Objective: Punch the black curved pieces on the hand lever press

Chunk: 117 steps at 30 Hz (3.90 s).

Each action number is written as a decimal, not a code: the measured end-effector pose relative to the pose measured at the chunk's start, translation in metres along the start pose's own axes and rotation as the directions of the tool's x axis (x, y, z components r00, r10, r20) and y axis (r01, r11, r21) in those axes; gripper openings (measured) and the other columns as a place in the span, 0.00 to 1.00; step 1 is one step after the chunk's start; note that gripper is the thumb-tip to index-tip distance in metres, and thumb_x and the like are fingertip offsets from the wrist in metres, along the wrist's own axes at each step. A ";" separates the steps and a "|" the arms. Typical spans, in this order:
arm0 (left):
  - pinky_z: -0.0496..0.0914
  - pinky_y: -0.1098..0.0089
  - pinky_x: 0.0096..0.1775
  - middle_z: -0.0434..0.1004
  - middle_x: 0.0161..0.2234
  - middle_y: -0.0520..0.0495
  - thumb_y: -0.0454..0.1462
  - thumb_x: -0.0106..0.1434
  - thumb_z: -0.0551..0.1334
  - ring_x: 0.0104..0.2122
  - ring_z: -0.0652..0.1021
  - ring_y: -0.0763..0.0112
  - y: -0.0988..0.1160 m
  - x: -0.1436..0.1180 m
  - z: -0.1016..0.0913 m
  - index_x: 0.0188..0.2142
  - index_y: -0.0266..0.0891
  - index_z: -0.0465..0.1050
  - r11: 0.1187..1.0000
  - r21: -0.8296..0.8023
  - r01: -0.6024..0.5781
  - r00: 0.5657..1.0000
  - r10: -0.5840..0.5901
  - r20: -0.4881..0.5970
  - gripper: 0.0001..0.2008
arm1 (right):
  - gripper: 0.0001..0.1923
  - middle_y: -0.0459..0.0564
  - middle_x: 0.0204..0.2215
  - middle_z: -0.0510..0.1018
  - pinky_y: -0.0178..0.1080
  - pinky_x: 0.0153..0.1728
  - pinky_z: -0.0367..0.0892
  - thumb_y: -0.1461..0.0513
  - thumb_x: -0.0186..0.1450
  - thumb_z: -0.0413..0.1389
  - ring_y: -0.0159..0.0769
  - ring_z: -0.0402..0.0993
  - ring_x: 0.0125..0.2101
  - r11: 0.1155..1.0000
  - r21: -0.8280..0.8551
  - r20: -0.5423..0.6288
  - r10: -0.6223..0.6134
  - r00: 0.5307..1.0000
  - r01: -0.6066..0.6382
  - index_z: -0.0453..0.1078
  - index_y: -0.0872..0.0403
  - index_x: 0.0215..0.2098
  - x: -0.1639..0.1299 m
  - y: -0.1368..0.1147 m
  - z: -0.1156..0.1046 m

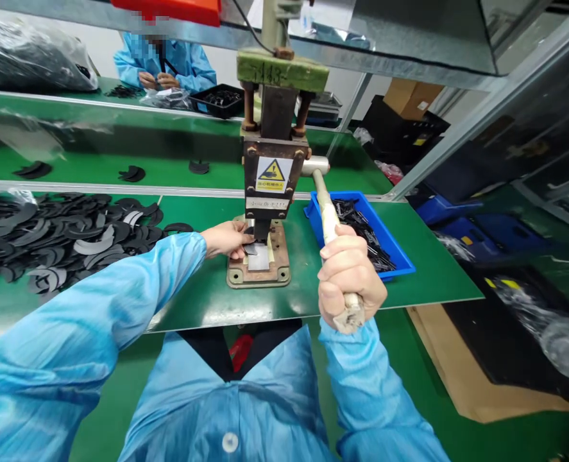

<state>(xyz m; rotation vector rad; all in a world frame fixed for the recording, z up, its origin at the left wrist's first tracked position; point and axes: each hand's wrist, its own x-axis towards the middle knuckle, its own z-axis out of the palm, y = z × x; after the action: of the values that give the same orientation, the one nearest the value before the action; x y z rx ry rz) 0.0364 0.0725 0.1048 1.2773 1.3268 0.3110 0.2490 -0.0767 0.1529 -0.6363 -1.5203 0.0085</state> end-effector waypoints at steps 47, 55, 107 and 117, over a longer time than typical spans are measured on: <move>0.66 0.73 0.28 0.77 0.26 0.51 0.49 0.56 0.76 0.25 0.76 0.72 -0.052 -0.017 -0.057 0.30 0.40 0.70 0.933 -0.057 -0.355 0.931 0.347 -0.117 0.20 | 0.15 0.41 0.20 0.73 0.64 0.60 0.71 0.56 0.64 0.64 0.38 0.75 0.33 1.000 0.002 -0.038 -0.031 0.999 0.032 0.66 0.49 0.22 0.005 0.003 0.003; 0.78 0.67 0.38 0.83 0.31 0.48 0.41 0.49 0.82 0.31 0.82 0.69 -0.046 -0.004 -0.018 0.38 0.37 0.73 0.865 -0.397 -0.305 0.952 0.293 -0.094 0.24 | 0.15 0.40 0.21 0.73 0.64 0.60 0.71 0.57 0.64 0.64 0.39 0.75 0.34 0.999 -0.003 -0.025 -0.037 0.999 0.037 0.66 0.48 0.23 0.004 0.003 0.003; 0.75 0.74 0.23 0.77 0.21 0.53 0.54 0.64 0.71 0.20 0.79 0.72 -0.059 -0.147 0.001 0.33 0.40 0.66 0.895 -0.290 -0.338 0.922 0.378 0.091 0.23 | 0.17 0.47 0.32 0.81 0.37 0.35 0.75 0.48 0.67 0.64 0.33 0.78 0.32 0.700 0.111 0.260 0.664 0.701 -0.705 0.72 0.52 0.36 -0.106 -0.017 0.098; 0.74 0.70 0.25 0.77 0.23 0.51 0.58 0.64 0.68 0.23 0.79 0.68 -0.053 -0.130 -0.017 0.33 0.41 0.65 0.947 -0.106 -0.304 0.937 0.317 0.147 0.25 | 0.10 0.51 0.42 0.83 0.42 0.46 0.77 0.55 0.72 0.58 0.37 0.81 0.42 0.820 -0.061 0.352 0.552 0.756 -0.570 0.74 0.50 0.48 -0.100 -0.014 0.080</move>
<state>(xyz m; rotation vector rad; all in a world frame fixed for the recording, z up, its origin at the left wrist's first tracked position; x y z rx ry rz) -0.0432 -0.0408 0.1357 1.4128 0.9629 0.4668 0.1614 -0.0973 0.0602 -1.0798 -1.6098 0.6589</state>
